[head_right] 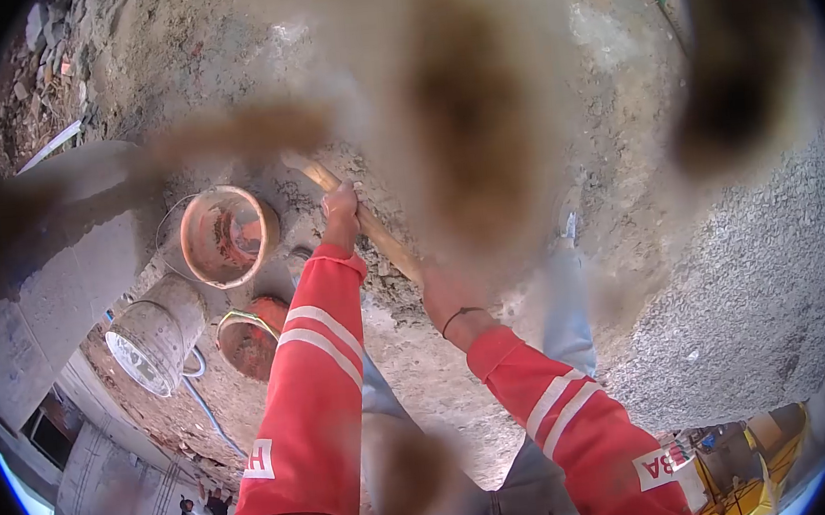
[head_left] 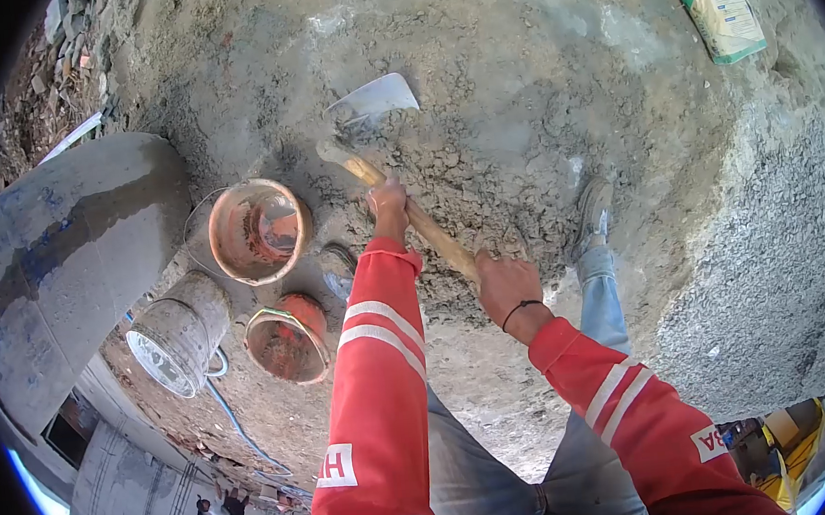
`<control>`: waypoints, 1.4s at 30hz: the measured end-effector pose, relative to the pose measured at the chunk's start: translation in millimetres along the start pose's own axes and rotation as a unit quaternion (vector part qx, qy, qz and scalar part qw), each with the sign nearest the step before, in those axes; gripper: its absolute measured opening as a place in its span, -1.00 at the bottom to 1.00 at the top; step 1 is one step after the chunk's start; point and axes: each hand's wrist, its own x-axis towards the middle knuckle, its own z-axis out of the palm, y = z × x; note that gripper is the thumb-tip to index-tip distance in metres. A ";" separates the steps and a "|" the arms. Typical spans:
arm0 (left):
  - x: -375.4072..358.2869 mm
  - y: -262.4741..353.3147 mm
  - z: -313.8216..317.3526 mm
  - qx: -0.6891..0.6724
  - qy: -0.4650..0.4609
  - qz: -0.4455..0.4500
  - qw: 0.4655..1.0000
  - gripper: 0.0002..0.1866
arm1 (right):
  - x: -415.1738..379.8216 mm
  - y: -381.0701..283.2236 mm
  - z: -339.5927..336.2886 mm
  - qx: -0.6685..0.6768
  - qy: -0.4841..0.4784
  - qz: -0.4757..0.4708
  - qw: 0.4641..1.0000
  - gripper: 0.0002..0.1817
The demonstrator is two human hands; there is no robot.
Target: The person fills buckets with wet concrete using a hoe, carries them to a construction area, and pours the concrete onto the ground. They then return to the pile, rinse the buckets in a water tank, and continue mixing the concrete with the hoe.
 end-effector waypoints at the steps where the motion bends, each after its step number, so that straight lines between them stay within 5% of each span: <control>1: -23.5 -14.2 0.9 0.016 0.014 -0.013 1.000 -0.81 | -19.6 11.1 8.4 -0.030 -0.024 0.005 0.999 -0.65; 4: -73.7 -95.9 -6.7 0.114 0.025 -0.019 0.993 -0.75 | -87.5 23.4 4.8 -0.010 -0.128 0.068 0.989 -0.71; 8: -185.1 -190.9 -25.9 -0.035 -0.020 -0.125 0.991 -0.83 | -197.1 70.7 -11.5 -0.091 -0.165 0.058 0.980 -0.81; 12: -359.9 -201.7 -38.0 -0.154 0.014 -0.203 0.967 -0.72 | -315.4 116.1 -75.3 -0.098 -0.212 0.069 0.970 -0.86; 15: -413.4 -174.1 -17.1 -0.125 0.068 -0.223 0.964 -0.69 | -341.8 145.8 -95.8 -0.099 -0.216 0.064 0.969 -0.83; 19: -356.8 -111.0 19.9 -0.183 -0.003 -0.129 0.975 -0.68 | -276.6 153.9 -74.7 -0.099 -0.069 0.034 0.992 -0.77; 22: -236.9 -29.7 69.0 -0.181 -0.070 0.049 0.980 -0.70 | -139.0 129.1 -61.9 -0.044 0.046 0.025 0.998 -0.85; 24: -154.9 40.9 109.8 -0.185 -0.114 0.136 0.967 -0.71 | -32.3 118.7 -40.4 -0.044 0.110 0.007 0.993 -0.67; 26: -75.4 90.8 147.3 -0.078 -0.112 0.182 0.974 -0.69 | 60.5 96.6 -40.0 0.031 0.170 -0.029 0.985 -0.72; 28: 0.8 120.5 169.0 0.048 -0.103 0.202 0.973 -0.84 | 114.0 73.2 -48.9 0.143 0.145 0.050 0.978 -0.73; 32: 25.7 92.1 167.5 0.232 -0.115 0.147 0.955 -0.73 | 96.0 53.3 -52.5 0.138 0.080 0.096 0.983 -0.73; 34: 18.3 40.5 157.2 0.364 -0.011 0.200 0.910 -0.60 | 57.6 62.8 -39.0 0.110 0.077 0.102 0.986 -0.69; 35: 7.1 13.2 150.5 0.347 -0.003 0.189 0.919 -0.77 | 38.4 65.7 -34.7 0.121 0.027 0.119 0.985 -0.66; 38: -106.2 -3.8 122.6 0.413 -0.022 0.124 0.902 -0.75 | -23.2 62.2 -2.7 0.147 -0.034 0.160 0.976 -0.68; 42: -106.8 -119.5 71.8 0.451 -0.024 0.178 0.874 -0.65 | -102.6 38.2 26.1 0.149 -0.104 0.236 0.955 -0.66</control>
